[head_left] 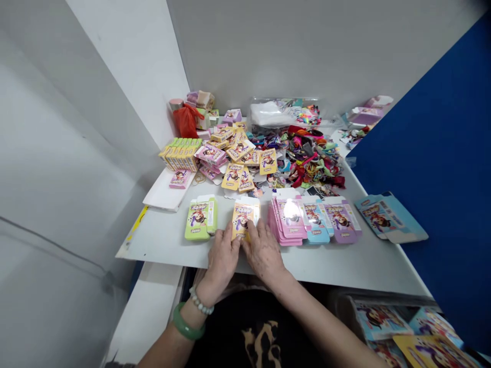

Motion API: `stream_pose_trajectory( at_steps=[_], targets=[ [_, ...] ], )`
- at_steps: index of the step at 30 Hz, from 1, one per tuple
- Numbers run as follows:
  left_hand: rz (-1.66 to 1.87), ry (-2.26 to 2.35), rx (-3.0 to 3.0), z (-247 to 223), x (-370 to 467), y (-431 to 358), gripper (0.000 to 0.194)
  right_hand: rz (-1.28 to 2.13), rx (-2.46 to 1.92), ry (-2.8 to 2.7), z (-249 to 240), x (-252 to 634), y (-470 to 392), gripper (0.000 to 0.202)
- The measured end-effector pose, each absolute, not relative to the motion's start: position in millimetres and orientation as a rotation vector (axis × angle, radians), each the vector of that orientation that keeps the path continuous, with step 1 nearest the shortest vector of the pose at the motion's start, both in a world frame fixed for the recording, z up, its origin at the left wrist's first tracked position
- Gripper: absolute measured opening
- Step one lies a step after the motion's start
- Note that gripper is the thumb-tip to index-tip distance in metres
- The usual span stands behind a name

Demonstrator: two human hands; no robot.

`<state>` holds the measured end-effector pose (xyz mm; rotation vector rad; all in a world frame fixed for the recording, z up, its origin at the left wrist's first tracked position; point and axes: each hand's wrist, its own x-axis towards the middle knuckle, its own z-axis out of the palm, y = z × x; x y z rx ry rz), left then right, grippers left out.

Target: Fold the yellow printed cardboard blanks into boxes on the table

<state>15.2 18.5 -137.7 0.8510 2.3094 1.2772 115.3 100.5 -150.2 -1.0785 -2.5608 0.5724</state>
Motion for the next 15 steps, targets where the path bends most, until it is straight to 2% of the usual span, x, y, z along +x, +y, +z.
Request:
stream_pose_trajectory(
  at_steps=[4,7,9,11,13,15],
  targets=[
    [1.407,2.269,0.824,-128,18,19,0.040,0.617,-0.895,-2.308,-148,121,104,0.049],
    [1.703,1.893,0.607,-116,17,18,0.030,0.836,-0.772,-2.004,-137,128,105,0.040],
    [1.789,1.464,0.371,-108,17,14,0.037,1.111,-0.733,-1.897,-130,133,104,0.033],
    [1.731,1.066,0.204,-104,17,9,0.049,1.326,-0.721,-1.903,-125,139,100,0.029],
    [1.622,0.809,0.148,-104,18,3,0.054,1.284,-0.763,-2.006,-123,145,95,0.027],
    [1.545,0.682,0.163,-107,20,-3,0.055,1.046,-0.810,-2.155,-122,151,90,0.027]
  ],
)
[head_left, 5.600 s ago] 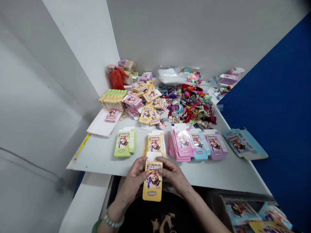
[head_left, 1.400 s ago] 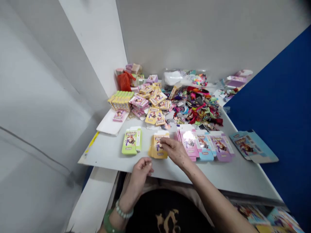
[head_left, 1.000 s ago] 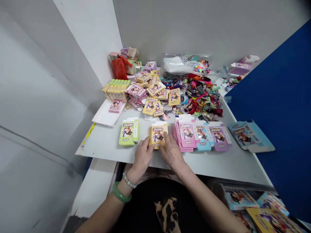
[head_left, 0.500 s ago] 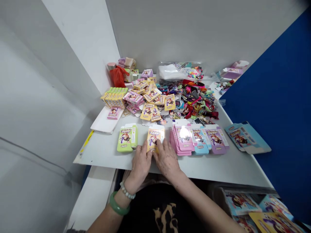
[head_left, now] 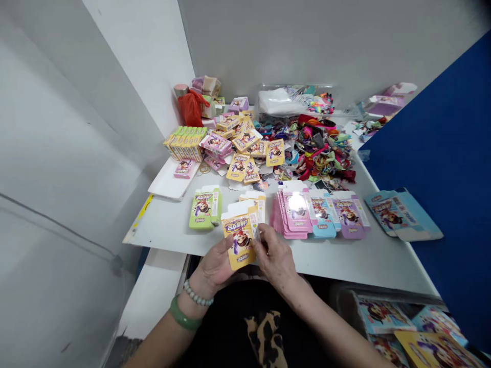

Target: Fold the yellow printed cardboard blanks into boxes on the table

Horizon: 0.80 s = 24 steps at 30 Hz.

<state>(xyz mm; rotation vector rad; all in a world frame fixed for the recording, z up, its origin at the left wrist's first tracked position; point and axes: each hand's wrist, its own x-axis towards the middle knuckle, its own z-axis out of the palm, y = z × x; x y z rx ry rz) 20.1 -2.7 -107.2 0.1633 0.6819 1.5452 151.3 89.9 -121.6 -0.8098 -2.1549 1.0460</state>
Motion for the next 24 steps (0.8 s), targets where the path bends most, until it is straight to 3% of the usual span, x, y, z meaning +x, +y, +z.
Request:
stream_pose_trajectory(
  at_steps=[4,8,10,14,18,21,24],
  targets=[
    [1.515,0.694,0.244,-118,28,-11,0.060,0.701,-0.701,-2.352,-117,159,85,0.045],
    [1.468,0.872,0.342,-127,34,-18,0.057,0.707,-0.424,-2.433,-113,160,86,0.058],
    [1.431,0.929,0.386,-129,36,-22,0.056,0.856,-0.347,-2.424,-110,160,88,0.048],
    [1.404,0.895,0.445,-123,39,-24,0.063,1.392,-0.361,-2.314,-102,163,93,0.008],
    [1.571,0.978,0.267,-115,42,-17,0.060,1.751,-0.570,-1.970,-103,163,89,0.016],
    [1.687,1.157,0.136,-114,42,-13,0.055,1.956,-0.661,-1.774,-113,160,83,0.044],
    [1.688,1.247,0.131,-113,40,-15,0.055,2.061,-0.701,-1.769,-122,157,80,0.030]
  ],
)
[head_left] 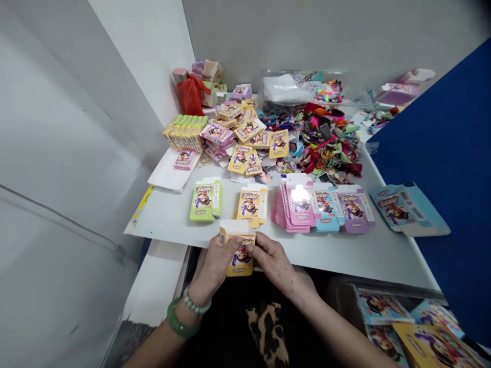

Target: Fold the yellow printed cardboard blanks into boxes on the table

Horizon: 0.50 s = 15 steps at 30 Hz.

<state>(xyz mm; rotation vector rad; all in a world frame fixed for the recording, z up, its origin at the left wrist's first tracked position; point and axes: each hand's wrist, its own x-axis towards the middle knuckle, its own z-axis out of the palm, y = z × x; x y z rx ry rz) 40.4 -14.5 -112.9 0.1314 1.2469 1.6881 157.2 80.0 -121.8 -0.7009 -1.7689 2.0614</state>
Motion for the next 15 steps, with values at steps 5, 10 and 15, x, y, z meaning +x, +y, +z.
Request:
stream_pose_trajectory(
  at_steps=[5,10,15],
  targets=[
    [1.660,1.236,0.153,-112,39,-19,0.048,2.103,-0.875,-1.397,-134,156,82,0.028],
    [1.831,1.400,0.220,-121,44,-21,0.055,2.044,-0.911,-1.333,-143,160,82,0.055],
    [1.685,1.339,0.318,-128,38,-27,0.052,2.220,-0.915,-1.329,-136,165,93,0.046]
  ],
)
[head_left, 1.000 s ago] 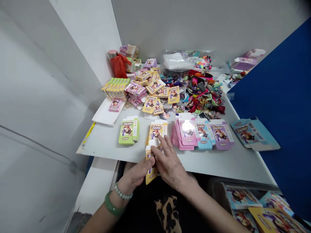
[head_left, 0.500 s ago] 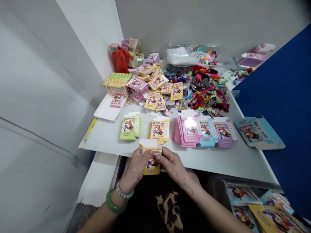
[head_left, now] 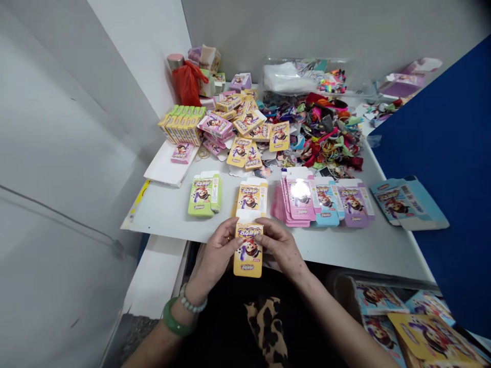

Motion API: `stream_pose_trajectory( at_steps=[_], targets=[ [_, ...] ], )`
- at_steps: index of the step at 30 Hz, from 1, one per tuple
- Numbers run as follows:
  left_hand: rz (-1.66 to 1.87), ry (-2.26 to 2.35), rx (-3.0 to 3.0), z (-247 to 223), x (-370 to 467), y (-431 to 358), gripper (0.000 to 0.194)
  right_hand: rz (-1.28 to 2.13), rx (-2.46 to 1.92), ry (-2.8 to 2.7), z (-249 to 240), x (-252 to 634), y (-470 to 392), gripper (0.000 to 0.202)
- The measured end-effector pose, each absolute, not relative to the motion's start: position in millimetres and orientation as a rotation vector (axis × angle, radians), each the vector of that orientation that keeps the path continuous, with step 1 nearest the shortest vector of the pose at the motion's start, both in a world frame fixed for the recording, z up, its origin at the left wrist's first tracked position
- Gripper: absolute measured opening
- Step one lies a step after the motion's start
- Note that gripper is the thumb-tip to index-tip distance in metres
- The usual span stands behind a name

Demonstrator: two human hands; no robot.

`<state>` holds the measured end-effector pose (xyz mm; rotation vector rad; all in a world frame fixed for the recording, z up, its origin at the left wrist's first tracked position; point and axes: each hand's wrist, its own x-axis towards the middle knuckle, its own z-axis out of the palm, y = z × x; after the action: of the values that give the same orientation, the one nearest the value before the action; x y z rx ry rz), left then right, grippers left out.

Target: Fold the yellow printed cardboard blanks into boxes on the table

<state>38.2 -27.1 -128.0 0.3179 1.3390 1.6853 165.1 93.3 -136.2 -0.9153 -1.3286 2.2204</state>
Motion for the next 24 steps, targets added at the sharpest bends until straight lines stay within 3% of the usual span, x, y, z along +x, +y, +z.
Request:
stream_pose_trajectory(
  at_steps=[5,10,17,21,24],
  targets=[
    [1.488,1.167,0.359,-121,30,-33,0.036,2.472,-0.895,-1.259,-129,172,99,0.035],
    [1.353,1.199,0.382,-111,30,-32,0.031,2.501,-0.896,-1.332,-128,176,98,0.029],
    [1.301,1.228,0.368,-115,26,-35,0.038,2.436,-0.850,-1.371,-136,175,97,0.041],
    [1.388,1.302,0.387,-123,32,-35,0.035,2.390,-0.864,-1.497,-140,178,98,0.032],
    [1.592,1.327,0.287,-124,40,-31,0.054,2.356,-0.870,-1.499,-141,180,96,0.032]
  ],
)
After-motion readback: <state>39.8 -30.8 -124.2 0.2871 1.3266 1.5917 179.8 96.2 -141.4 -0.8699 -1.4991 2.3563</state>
